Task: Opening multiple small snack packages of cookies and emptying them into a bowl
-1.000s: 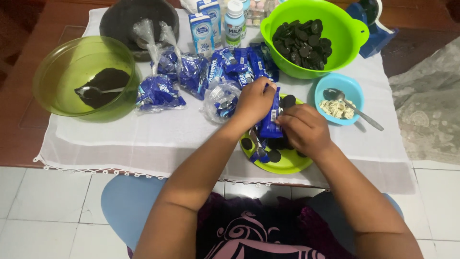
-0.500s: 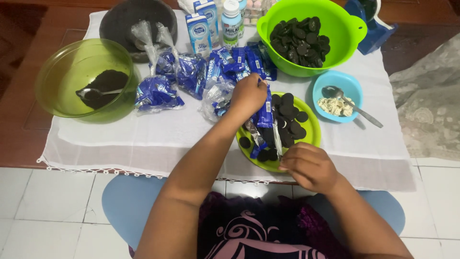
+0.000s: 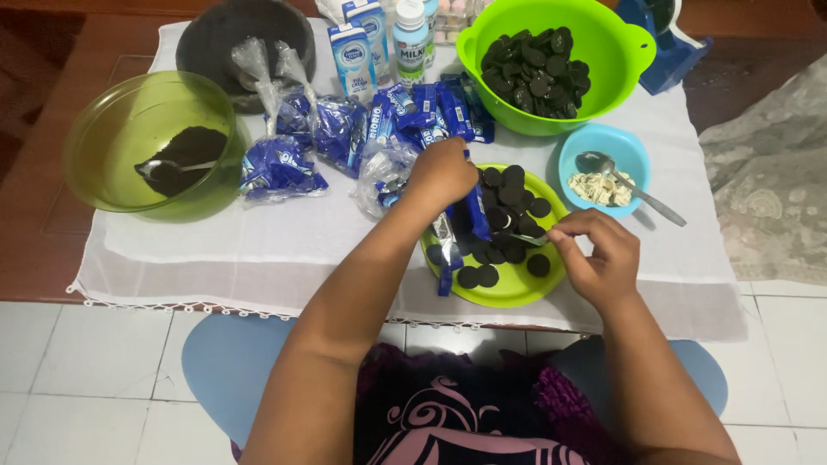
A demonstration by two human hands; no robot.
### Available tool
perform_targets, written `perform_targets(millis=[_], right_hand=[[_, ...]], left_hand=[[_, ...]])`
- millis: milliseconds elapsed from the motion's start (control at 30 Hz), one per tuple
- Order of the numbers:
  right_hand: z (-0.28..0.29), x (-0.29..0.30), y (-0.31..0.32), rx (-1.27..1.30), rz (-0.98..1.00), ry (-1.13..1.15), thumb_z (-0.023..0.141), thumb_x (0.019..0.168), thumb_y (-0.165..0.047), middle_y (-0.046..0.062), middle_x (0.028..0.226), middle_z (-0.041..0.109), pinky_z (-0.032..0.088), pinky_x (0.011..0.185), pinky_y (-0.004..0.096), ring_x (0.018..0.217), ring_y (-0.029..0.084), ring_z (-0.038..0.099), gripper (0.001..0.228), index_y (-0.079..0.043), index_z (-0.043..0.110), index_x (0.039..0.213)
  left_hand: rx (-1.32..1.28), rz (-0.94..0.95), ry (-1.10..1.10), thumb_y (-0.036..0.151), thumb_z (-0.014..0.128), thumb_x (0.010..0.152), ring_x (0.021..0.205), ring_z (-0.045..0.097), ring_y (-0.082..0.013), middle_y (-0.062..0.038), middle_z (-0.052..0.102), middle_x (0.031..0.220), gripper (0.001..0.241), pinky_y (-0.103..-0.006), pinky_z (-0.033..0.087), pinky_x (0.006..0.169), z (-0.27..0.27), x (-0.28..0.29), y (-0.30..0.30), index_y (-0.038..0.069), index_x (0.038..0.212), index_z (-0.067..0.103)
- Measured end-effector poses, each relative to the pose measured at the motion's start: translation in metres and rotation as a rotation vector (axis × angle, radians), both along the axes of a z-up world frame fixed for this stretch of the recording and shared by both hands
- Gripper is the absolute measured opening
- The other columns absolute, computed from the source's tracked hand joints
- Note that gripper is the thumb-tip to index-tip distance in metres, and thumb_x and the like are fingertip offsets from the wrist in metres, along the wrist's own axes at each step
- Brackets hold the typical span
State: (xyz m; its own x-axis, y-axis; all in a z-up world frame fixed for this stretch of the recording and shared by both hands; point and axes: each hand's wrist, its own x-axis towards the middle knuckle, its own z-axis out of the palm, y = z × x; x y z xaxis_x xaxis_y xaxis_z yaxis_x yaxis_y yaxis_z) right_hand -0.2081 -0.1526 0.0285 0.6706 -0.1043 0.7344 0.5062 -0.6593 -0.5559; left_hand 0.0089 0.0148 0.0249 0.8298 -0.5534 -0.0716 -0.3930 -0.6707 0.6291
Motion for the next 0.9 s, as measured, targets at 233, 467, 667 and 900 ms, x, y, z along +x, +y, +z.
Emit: perform_targets(millis=[233, 467, 667, 900], right_hand=[[-0.007, 0.003, -0.004, 0.045, -0.041, 0.012, 0.079, 0.093, 0.000, 0.013, 0.075, 0.069, 0.054, 0.064, 0.041, 0.066, 0.029, 0.065, 0.004, 0.004, 0.077, 0.092], [-0.010, 0.007, 0.001, 0.041, -0.072, 0.034, 0.079, 0.094, 0.000, 0.013, 0.076, 0.071, 0.055, 0.065, 0.039, 0.067, 0.030, 0.067, 0.002, 0.001, 0.078, 0.094], [0.002, 0.034, 0.010, 0.044, -0.046, 0.159, 0.081, 0.091, -0.001, 0.020, 0.081, 0.072, 0.056, 0.069, 0.045, 0.075, 0.038, 0.071, 0.010, 0.001, 0.078, 0.101], [-0.001, 0.141, 0.005, -0.096, -0.055, 0.511, 0.066, 0.106, -0.017, 0.025, 0.089, 0.073, 0.053, 0.078, 0.056, 0.093, 0.050, 0.069, 0.021, 0.000, 0.077, 0.101]], left_hand=[[-0.040, -0.006, 0.003, 0.019, 0.057, 0.083, 0.106, 0.071, -0.0467, -0.023, 0.074, 0.101, 0.033, -0.0553, 0.058, 0.090, 0.035, -0.007, 0.012, 0.004, 0.109, 0.071], [-0.334, 0.084, 0.047, 0.019, 0.063, 0.084, 0.121, 0.063, -0.0451, -0.023, 0.070, 0.118, 0.025, -0.0518, 0.051, 0.103, 0.065, -0.029, 0.030, 0.015, 0.109, 0.064], [-0.953, 0.259, 0.323, -0.006, 0.058, 0.075, 0.065, 0.072, -0.0211, -0.005, 0.048, 0.085, 0.046, -0.0360, 0.070, 0.061, 0.064, -0.027, 0.058, 0.012, 0.117, 0.055], [-1.185, 0.383, 0.438, -0.007, 0.055, 0.088, 0.059, 0.051, -0.0048, -0.002, 0.038, 0.088, 0.051, -0.0307, 0.071, 0.055, 0.047, -0.017, 0.094, 0.007, 0.135, 0.040]])
